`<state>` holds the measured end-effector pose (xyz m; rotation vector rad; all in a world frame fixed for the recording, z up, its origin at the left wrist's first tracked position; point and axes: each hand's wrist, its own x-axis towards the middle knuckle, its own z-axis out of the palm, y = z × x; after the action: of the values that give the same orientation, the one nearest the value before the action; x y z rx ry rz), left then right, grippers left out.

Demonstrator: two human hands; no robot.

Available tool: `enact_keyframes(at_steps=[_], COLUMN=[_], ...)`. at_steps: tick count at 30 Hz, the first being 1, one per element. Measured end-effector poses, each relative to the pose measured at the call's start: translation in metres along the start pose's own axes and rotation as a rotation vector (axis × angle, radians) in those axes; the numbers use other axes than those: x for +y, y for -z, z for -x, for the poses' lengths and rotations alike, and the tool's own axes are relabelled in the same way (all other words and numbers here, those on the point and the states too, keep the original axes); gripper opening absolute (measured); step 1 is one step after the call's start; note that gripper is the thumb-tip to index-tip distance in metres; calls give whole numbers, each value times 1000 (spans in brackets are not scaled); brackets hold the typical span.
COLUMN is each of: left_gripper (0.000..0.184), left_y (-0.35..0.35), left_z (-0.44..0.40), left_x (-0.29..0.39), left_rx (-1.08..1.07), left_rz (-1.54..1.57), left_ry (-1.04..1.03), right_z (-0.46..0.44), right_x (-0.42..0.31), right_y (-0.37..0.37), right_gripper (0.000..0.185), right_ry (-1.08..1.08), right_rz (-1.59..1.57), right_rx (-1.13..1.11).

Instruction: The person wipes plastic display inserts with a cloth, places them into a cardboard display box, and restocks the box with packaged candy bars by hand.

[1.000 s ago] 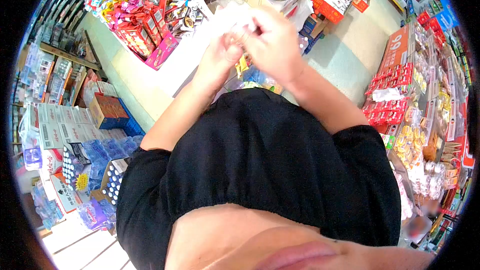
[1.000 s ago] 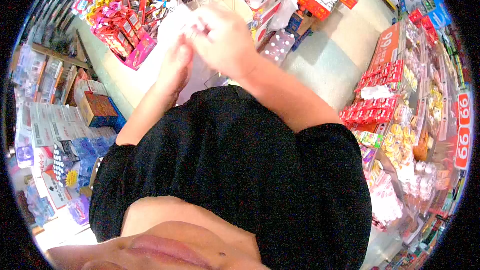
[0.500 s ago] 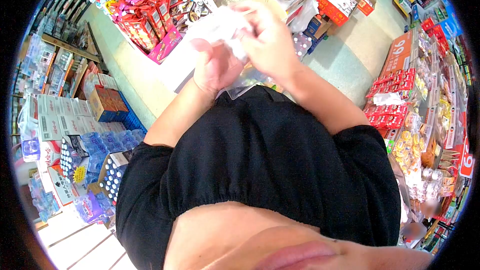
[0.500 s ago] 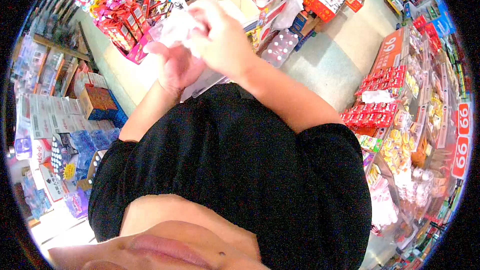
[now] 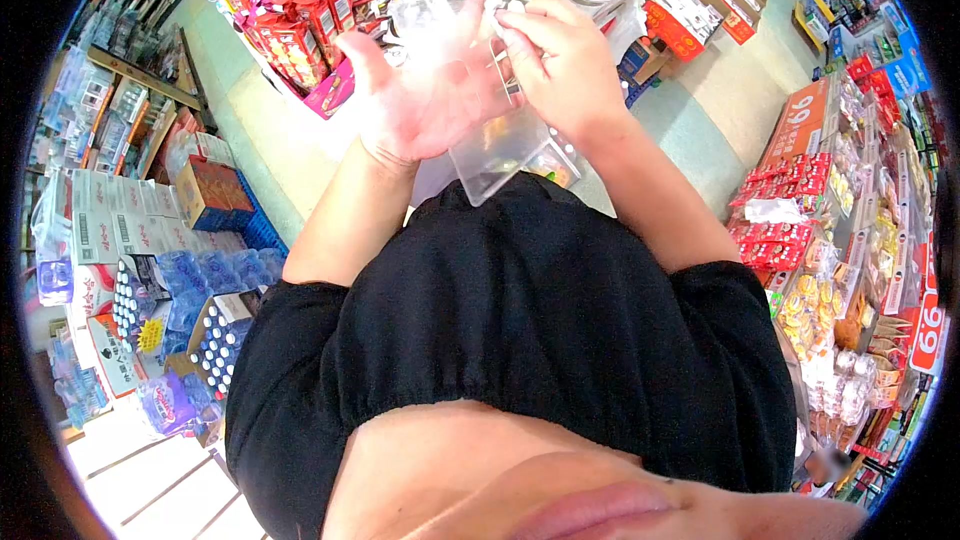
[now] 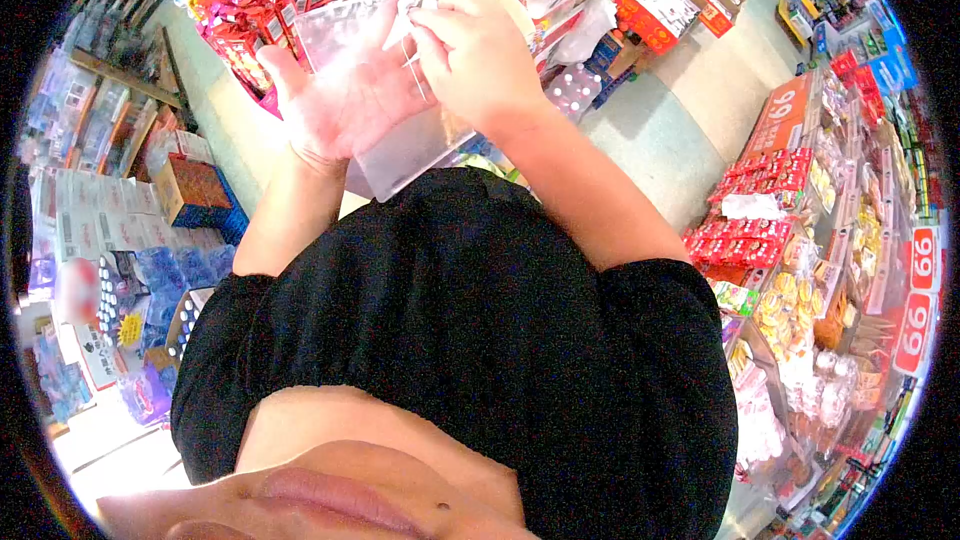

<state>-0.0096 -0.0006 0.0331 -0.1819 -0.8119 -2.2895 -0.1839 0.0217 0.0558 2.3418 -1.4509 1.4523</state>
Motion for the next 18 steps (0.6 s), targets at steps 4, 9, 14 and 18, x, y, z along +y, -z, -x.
enact_keyframes(at_steps=[4, 9, 14, 18], left_gripper=[108, 95, 90, 99], left_y=[-6, -7, 1, -15], left_z=[-7, -5, -5, -3], left_x=[-5, -3, -13, -18], left_rx=[168, 154, 304, 355], left_rz=[-113, -134, -176, -201], left_ry=[-54, -84, -154, -94], right_z=[-3, -10, -17, -32], right_x=[-1, -8, -42, -34], right_y=[-3, -7, -13, -11], right_gripper=[19, 18, 17, 17], right_ry=[-74, -7, 265, 49], right_rz=[-7, -112, -206, -246], right_rx=[-20, 14, 86, 32])
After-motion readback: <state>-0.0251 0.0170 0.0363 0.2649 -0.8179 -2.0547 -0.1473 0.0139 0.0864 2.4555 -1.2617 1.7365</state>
